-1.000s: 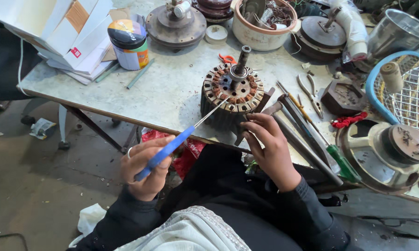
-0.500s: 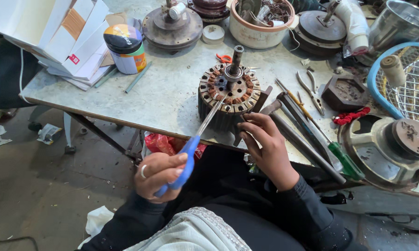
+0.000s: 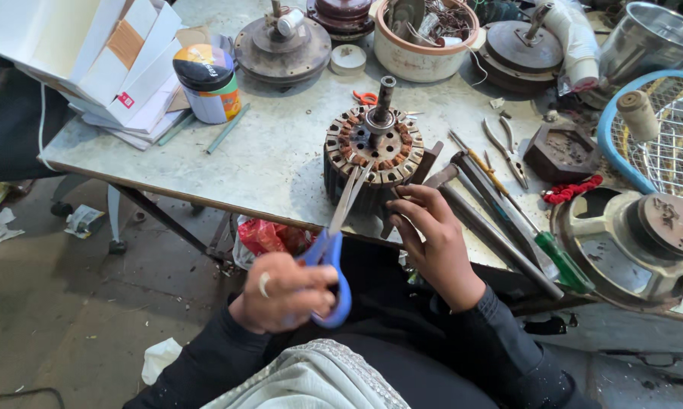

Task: The person uses a hammer and a screwdriver to remove copper windings from a motor stator. They repeatedly strike the windings with the hammer and pry them out with the screwdriver, placing the removed pieces on the table.

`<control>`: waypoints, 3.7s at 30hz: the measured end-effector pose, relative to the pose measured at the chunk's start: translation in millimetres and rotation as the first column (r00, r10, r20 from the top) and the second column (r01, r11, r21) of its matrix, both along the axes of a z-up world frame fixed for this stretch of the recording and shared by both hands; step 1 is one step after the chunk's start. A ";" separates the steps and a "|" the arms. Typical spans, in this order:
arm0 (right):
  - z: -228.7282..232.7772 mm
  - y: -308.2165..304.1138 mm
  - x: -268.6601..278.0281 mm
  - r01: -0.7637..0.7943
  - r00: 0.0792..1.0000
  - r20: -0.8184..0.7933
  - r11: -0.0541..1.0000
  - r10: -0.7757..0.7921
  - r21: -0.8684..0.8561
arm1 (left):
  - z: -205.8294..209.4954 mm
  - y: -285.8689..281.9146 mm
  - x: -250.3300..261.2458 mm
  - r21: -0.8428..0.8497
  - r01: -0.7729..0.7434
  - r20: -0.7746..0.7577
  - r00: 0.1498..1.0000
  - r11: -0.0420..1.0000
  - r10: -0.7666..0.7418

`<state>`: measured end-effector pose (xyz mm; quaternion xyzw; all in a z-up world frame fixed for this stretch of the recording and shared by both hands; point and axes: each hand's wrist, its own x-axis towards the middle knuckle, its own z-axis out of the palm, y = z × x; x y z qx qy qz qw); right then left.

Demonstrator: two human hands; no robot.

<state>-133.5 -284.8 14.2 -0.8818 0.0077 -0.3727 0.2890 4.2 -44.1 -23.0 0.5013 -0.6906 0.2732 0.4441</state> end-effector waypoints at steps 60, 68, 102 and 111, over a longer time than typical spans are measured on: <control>43.9 -27.8 101.9 0.135 0.990 0.020 0.984 -0.138 0.115 | -4.9 7.7 28.0 -0.036 0.042 -0.181 0.982 0.998 -0.048; 41.4 -28.9 102.6 0.146 0.988 0.046 0.986 -0.150 0.079 | 4.9 -0.3 32.0 0.039 0.082 -0.004 0.997 0.996 -0.082; 55.8 -59.2 84.9 -0.222 0.929 -0.215 0.920 0.300 0.323 | -23.9 -22.0 -2.3 -0.217 -0.150 -0.504 0.864 0.964 0.021; 52.8 -57.5 85.8 -0.205 0.938 -0.198 0.917 0.283 0.342 | -32.4 -23.8 -8.0 -0.251 -0.194 -0.722 0.690 0.948 -0.050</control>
